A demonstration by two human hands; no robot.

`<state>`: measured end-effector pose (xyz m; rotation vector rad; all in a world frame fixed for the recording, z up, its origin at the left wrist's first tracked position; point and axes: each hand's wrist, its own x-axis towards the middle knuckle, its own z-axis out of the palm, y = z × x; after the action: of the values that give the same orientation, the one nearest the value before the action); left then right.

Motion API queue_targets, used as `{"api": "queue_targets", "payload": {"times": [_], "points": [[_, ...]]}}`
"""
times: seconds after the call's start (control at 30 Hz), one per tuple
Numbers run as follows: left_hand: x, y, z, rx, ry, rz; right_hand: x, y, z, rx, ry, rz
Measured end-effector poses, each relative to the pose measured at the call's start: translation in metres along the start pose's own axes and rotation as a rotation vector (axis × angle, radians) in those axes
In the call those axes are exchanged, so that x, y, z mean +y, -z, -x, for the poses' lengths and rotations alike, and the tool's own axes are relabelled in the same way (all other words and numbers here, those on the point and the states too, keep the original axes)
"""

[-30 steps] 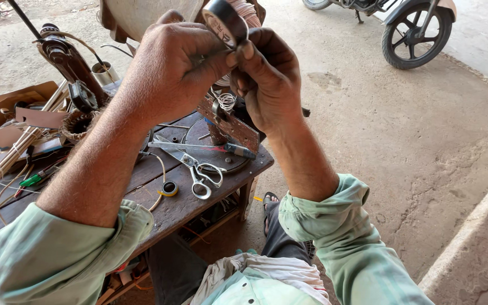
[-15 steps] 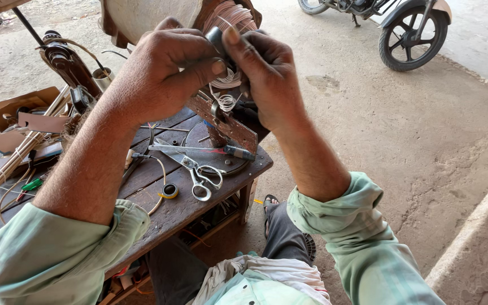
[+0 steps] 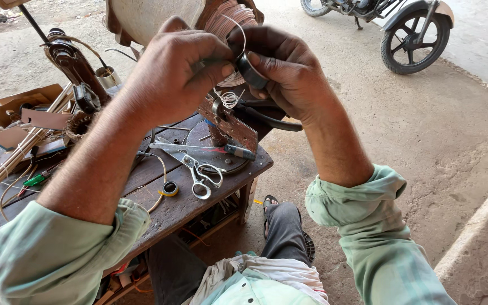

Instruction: The person strips a short wire, then wraps a coil on a cylindrical core with black electrical tape, repeatedly adjusting and securing the tape. The person uses scissors to cut the tape and continues wrapping the coil.

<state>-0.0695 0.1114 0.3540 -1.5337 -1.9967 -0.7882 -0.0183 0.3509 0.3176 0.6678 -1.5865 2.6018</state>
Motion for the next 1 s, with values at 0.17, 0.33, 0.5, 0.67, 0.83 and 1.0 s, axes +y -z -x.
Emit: {"api": "queue_targets", "payload": {"times": [0.17,0.33,0.5,0.67,0.83,1.0], "points": [[0.009,-0.003,0.001,0.057,0.065,0.076,0.006,0.014,0.006,-0.086,0.051,0.338],[0.003,-0.008,0.003,0.067,-0.061,-0.001,0.021,0.027,0.006,-0.101,0.04,0.103],[-0.003,-0.01,0.002,0.119,-0.003,-0.013,0.005,0.012,0.022,-0.611,0.234,-0.007],[0.001,-0.008,-0.002,0.087,0.002,-0.044,-0.002,-0.006,0.097,-0.604,0.282,0.287],[0.005,0.004,-0.001,0.143,0.009,0.114,0.09,-0.012,0.102,-0.433,0.131,0.996],[0.008,-0.004,0.011,0.268,0.204,0.133,0.204,-0.007,0.089,-0.214,0.072,1.083]]}}
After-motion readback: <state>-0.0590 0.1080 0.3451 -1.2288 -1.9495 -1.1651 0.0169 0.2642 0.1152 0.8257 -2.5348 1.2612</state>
